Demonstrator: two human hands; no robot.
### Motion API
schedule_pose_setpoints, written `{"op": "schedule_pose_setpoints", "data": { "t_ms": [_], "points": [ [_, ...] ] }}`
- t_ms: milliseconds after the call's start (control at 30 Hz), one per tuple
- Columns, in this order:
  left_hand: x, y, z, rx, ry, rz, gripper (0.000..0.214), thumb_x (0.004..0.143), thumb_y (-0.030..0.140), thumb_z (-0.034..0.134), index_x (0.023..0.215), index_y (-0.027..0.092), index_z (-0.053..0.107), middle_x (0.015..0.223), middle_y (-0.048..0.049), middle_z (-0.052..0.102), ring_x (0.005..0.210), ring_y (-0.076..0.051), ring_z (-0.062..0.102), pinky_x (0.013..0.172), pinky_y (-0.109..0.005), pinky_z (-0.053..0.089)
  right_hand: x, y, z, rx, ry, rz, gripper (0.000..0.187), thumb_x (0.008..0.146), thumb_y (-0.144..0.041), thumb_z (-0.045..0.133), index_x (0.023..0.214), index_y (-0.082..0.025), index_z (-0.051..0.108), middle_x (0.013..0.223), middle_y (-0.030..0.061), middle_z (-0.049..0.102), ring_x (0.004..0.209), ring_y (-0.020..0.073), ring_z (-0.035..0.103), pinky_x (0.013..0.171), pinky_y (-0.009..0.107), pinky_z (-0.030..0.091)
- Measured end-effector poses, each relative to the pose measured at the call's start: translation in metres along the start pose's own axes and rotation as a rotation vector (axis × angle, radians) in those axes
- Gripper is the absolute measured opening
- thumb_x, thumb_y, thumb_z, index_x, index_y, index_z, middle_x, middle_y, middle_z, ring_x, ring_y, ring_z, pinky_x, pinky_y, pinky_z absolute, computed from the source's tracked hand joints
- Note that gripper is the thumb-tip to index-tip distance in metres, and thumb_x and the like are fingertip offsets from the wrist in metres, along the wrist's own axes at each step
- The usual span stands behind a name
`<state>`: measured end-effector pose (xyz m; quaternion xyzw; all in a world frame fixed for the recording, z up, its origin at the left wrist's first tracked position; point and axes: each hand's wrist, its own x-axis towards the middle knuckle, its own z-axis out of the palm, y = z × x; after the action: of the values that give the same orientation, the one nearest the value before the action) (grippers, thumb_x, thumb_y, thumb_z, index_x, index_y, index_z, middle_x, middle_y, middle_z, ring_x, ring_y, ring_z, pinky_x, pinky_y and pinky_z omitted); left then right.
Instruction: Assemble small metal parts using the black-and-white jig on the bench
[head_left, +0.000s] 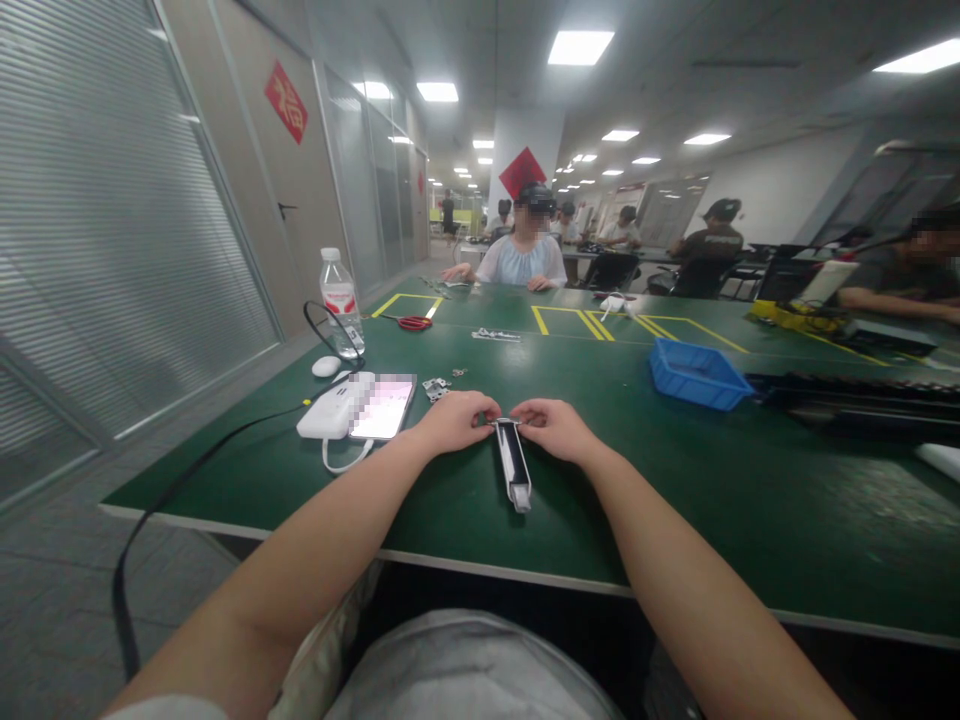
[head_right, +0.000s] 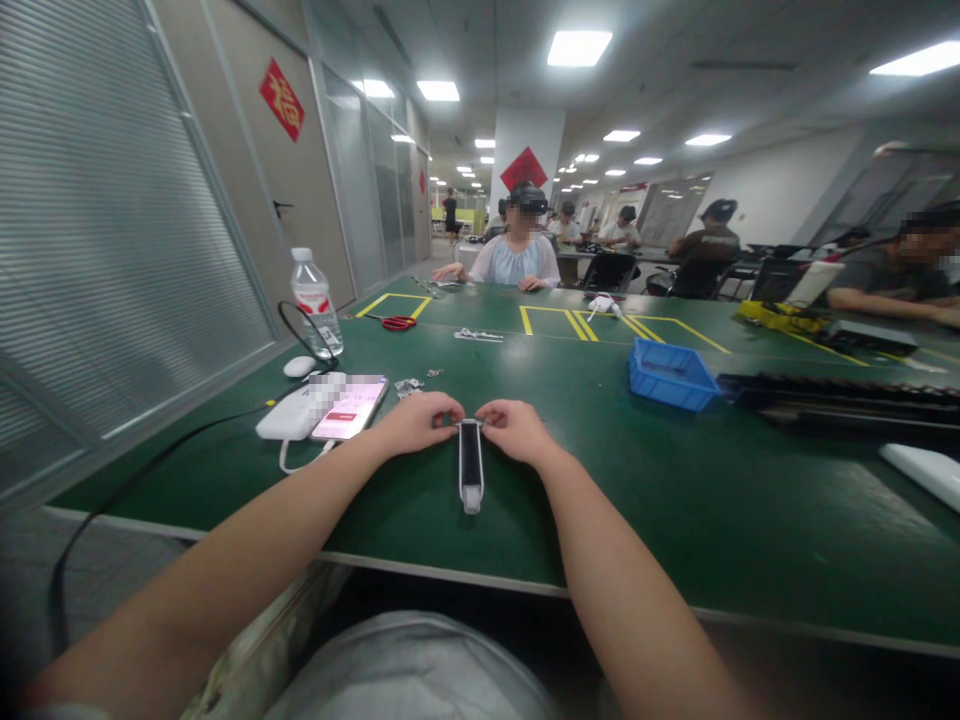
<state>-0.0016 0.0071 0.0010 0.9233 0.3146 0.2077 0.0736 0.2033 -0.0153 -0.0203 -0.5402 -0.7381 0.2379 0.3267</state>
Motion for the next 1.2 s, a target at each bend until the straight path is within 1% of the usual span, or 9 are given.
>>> {"op": "schedule_pose_setpoints", "data": {
  "t_ms": [333,533,733,867,967,1100,1200],
  "points": [
    [-0.0002,-0.0006,0.0007,0.035,0.016,-0.011,0.018,0.076,0.025,0.057,0.091,0.018,0.064,0.085,-0.0020,0.065,0.072,-0.013,0.057,0.066,-0.022,0.042,-0.0003,0.0003,-0.0002,0.013,-0.004,-0.003,0.020,0.069,-0.017,0.059,0.086,-0.015,0.069,0.074,0.0029,0.067,0.060,0.0103,0.058,0.059,0.022,0.046],
    [-0.0002,0.0012,-0.0008,0.028,0.002,-0.018,0.018,0.075,0.024,0.058,0.091,0.018,0.064,0.084,-0.0020,0.065,0.070,-0.013,0.058,0.067,-0.023,0.042,-0.0007,-0.0004,-0.0001,0.025,-0.005,-0.008,0.019,0.069,-0.017,0.059,0.085,-0.015,0.069,0.073,0.0028,0.067,0.061,0.0101,0.058,0.060,0.021,0.046],
    [0.0000,0.0020,-0.0011,0.028,0.004,-0.012,0.018,0.075,0.023,0.058,0.091,0.018,0.064,0.085,-0.0017,0.065,0.068,-0.012,0.057,0.067,-0.023,0.042,-0.0005,-0.0002,-0.0006,-0.015,0.023,0.003,0.026,0.068,-0.015,0.060,0.093,-0.015,0.066,0.074,0.0017,0.066,0.058,0.0086,0.056,0.061,0.021,0.046],
    [0.0005,0.0013,-0.0003,0.033,0.011,-0.020,0.018,0.075,0.023,0.058,0.092,0.018,0.063,0.086,-0.0013,0.066,0.067,-0.012,0.057,0.066,-0.022,0.041,-0.0004,-0.0014,-0.0014,-0.032,0.002,0.012,0.020,0.067,-0.017,0.061,0.087,-0.015,0.067,0.077,0.0021,0.068,0.059,0.0084,0.057,0.059,0.020,0.046],
    [0.0007,0.0014,0.0000,0.037,0.012,-0.031,0.017,0.076,0.024,0.058,0.091,0.018,0.063,0.085,-0.0007,0.066,0.067,-0.012,0.057,0.065,-0.022,0.041,-0.0009,-0.0030,-0.0018,-0.031,-0.012,0.022,0.018,0.067,-0.017,0.062,0.083,-0.015,0.068,0.076,0.0024,0.068,0.059,0.0090,0.058,0.057,0.020,0.045],
    [0.0007,0.0038,-0.0013,0.018,-0.008,-0.050,0.016,0.076,0.024,0.059,0.090,0.018,0.063,0.085,-0.0004,0.066,0.067,-0.012,0.057,0.065,-0.022,0.041,-0.0019,-0.0032,-0.0016,-0.001,-0.017,0.025,0.017,0.067,-0.017,0.062,0.083,-0.014,0.068,0.074,0.0028,0.068,0.059,0.0098,0.059,0.057,0.020,0.046],
    [0.0002,0.0042,-0.0037,0.000,-0.030,-0.049,0.019,0.074,0.026,0.060,0.092,0.018,0.063,0.087,-0.0013,0.066,0.068,-0.012,0.057,0.065,-0.023,0.042,-0.0024,-0.0028,-0.0013,0.012,-0.012,0.021,0.018,0.067,-0.016,0.063,0.083,-0.014,0.068,0.076,0.0032,0.068,0.059,0.0096,0.059,0.058,0.020,0.046]
  ]
}}
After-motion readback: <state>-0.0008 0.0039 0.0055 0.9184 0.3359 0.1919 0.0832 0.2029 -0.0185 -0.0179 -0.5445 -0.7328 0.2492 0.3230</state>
